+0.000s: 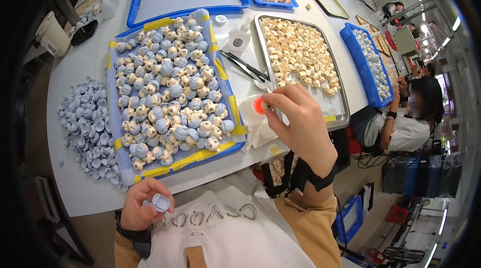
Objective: The person assembles small doll heads by inserting a white plastic piece into a blue plastic shell. They repeatedly pick up the blue shells and white inserts from trays, apply a small amount of red liquid from a bottle, and press the parts together. The finished heads are placed into a blue tray.
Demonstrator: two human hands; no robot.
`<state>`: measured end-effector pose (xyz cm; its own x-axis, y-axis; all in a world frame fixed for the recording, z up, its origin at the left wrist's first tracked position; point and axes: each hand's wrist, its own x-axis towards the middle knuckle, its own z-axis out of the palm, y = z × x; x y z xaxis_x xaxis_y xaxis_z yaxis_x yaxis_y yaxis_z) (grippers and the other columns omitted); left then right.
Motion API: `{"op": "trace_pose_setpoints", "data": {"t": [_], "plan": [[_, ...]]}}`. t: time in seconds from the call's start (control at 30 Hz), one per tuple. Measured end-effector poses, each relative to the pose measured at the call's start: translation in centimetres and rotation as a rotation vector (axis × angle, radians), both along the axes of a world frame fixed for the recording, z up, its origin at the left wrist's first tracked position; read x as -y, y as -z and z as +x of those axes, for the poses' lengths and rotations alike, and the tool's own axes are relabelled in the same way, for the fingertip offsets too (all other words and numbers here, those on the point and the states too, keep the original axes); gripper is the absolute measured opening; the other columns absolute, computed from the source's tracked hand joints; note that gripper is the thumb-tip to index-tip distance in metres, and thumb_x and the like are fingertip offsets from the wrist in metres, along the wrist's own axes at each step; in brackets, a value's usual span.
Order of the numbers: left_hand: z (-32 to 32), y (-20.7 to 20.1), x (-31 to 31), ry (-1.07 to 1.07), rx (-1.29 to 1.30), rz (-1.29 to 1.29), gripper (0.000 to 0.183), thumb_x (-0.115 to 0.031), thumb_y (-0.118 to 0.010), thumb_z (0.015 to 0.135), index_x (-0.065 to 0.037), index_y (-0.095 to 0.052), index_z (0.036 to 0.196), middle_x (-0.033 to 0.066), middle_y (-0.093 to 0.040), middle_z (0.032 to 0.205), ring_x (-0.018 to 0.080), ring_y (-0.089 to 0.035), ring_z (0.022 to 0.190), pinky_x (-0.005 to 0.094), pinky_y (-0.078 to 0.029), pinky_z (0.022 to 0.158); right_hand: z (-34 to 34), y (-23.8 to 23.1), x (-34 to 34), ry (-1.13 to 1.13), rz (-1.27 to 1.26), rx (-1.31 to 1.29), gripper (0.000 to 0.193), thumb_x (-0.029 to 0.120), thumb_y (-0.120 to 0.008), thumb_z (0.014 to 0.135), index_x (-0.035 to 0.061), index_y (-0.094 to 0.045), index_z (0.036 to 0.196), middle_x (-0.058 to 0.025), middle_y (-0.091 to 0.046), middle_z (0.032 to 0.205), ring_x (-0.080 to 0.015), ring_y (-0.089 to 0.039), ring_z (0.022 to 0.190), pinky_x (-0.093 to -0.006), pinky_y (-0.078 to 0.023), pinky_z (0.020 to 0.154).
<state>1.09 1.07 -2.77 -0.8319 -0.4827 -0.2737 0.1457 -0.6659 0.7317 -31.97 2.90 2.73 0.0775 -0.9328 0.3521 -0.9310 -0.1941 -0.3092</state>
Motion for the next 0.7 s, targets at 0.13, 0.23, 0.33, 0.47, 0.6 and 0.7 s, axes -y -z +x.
{"op": "trace_pose_setpoints", "data": {"t": [0.13, 0.23, 0.33, 0.47, 0.6, 0.7], "plan": [[-0.7, -0.4, 0.2, -0.078, 0.039, -0.012, 0.043, -0.027, -0.062, 0.080, 0.003, -0.051, 0.108, 0.0124, -0.061, 0.089, 0.0106, -0.054, 0.068, 0.0215, -0.042, 0.060, -0.5, 0.6, -0.3, 0.010, -0.007, 0.014, 0.016, 0.001, -0.064, 0.070, 0.0027, -0.060, 0.085, -0.0089, -0.056, 0.079, -0.0246, -0.054, 0.073, -0.0327, -0.044, 0.063], [-1.0, -0.5, 0.0, -0.135, 0.048, 0.014, 0.045, -0.027, -0.064, 0.078, 0.003, -0.052, 0.109, 0.0137, -0.061, 0.088, 0.0071, -0.048, 0.057, 0.0185, -0.036, 0.049, -0.6, 0.9, -0.6, 0.037, -0.024, 0.059, 0.013, 0.001, -0.063, 0.071, 0.0025, -0.060, 0.083, -0.0090, -0.056, 0.078, -0.0244, -0.054, 0.073, -0.0327, -0.044, 0.062], [-1.3, -0.4, -0.4, -0.242, 0.061, 0.021, 0.049, -0.025, -0.066, 0.076, 0.003, -0.050, 0.113, 0.0147, -0.061, 0.088, 0.0056, -0.044, 0.054, 0.0171, -0.032, 0.045, -0.6, 1.3, -0.9, 0.087, -0.072, 0.119, 0.012, 0.003, -0.065, 0.071, 0.0020, -0.059, 0.082, -0.0092, -0.056, 0.076, -0.0245, -0.054, 0.070, -0.0322, -0.044, 0.061], [-2.1, -1.5, 0.1, -0.213, 0.047, 0.001, 0.046, -0.022, -0.067, 0.075, 0.002, -0.050, 0.110, 0.0141, -0.061, 0.091, 0.0090, -0.052, 0.064, 0.0199, -0.041, 0.056, 0.3, 1.7, -2.0, 0.178, -0.174, 0.213, 0.021, -0.002, -0.067, 0.065, 0.0010, -0.059, 0.085, -0.0091, -0.058, 0.078, -0.0220, -0.057, 0.070, -0.0302, -0.045, 0.061], [-1.5, -0.5, 0.2, -0.122, 0.064, -0.063, 0.038, -0.018, -0.065, 0.076, 0.000, -0.051, 0.105, 0.0113, -0.061, 0.095, 0.0120, -0.057, 0.079, 0.0243, -0.045, 0.072, 5.6, 0.8, -3.3, -0.087, -0.173, 0.485, 0.030, -0.006, -0.066, 0.059, 0.0009, -0.061, 0.087, -0.0107, -0.061, 0.085, -0.0219, -0.058, 0.071, -0.0293, -0.046, 0.062], [-1.4, -0.6, 0.6, -0.092, 0.078, -0.106, 0.033, -0.013, -0.065, 0.076, 0.000, -0.052, 0.103, 0.0070, -0.059, 0.097, 0.0108, -0.056, 0.084, 0.0247, -0.045, 0.074, 9.1, 1.2, -2.7, -0.466, -0.155, 0.610, 0.033, -0.003, -0.069, 0.059, 0.0010, -0.061, 0.091, -0.0093, -0.060, 0.084, -0.0213, -0.057, 0.069, -0.0296, -0.045, 0.060]]}}
